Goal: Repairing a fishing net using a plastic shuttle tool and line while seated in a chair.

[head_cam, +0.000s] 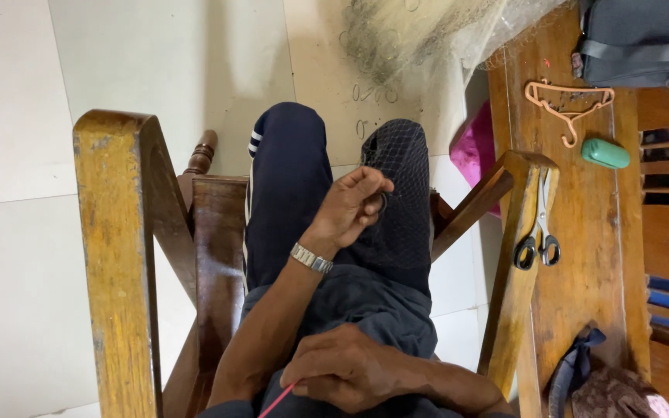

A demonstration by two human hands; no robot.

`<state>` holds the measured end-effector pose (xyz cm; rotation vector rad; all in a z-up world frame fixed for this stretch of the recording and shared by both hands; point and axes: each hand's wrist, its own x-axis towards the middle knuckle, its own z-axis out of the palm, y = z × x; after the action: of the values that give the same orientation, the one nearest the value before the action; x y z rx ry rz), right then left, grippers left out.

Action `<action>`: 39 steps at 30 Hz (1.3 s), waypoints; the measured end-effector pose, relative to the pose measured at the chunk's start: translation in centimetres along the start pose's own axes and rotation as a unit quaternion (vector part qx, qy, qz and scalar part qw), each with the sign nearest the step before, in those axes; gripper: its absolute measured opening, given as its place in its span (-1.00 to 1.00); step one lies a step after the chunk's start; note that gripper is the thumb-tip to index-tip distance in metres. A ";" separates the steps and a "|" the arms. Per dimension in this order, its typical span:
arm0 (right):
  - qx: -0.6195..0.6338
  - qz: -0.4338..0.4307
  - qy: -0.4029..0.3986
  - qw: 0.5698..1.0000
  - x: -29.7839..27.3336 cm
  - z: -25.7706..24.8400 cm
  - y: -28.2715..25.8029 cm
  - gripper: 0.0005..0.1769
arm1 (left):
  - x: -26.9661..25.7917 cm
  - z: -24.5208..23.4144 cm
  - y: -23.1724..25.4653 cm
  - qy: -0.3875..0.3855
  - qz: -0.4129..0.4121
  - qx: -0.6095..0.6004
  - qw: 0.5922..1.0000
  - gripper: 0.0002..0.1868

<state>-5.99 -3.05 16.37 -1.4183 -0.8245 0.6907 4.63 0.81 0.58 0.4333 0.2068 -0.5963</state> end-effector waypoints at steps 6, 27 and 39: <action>-0.010 -0.002 -0.003 1.000 0.3 -0.1 -0.1 -0.88 | -0.7 0.3 0.6 -0.005 -0.001 -0.033 0.999 -0.81; -0.008 0.000 -0.017 1.000 0.7 0.1 -0.1 -0.87 | -1.9 -0.1 1.8 0.076 -0.032 0.216 0.973 -0.69; -0.017 0.008 -0.013 1.000 1.1 0.4 -0.1 -0.87 | -1.5 1.3 3.9 0.048 -0.093 0.254 0.962 -0.95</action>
<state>-5.74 -1.88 16.54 -1.4493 -0.8494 0.7108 5.74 3.85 3.46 0.9485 0.1867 -0.8164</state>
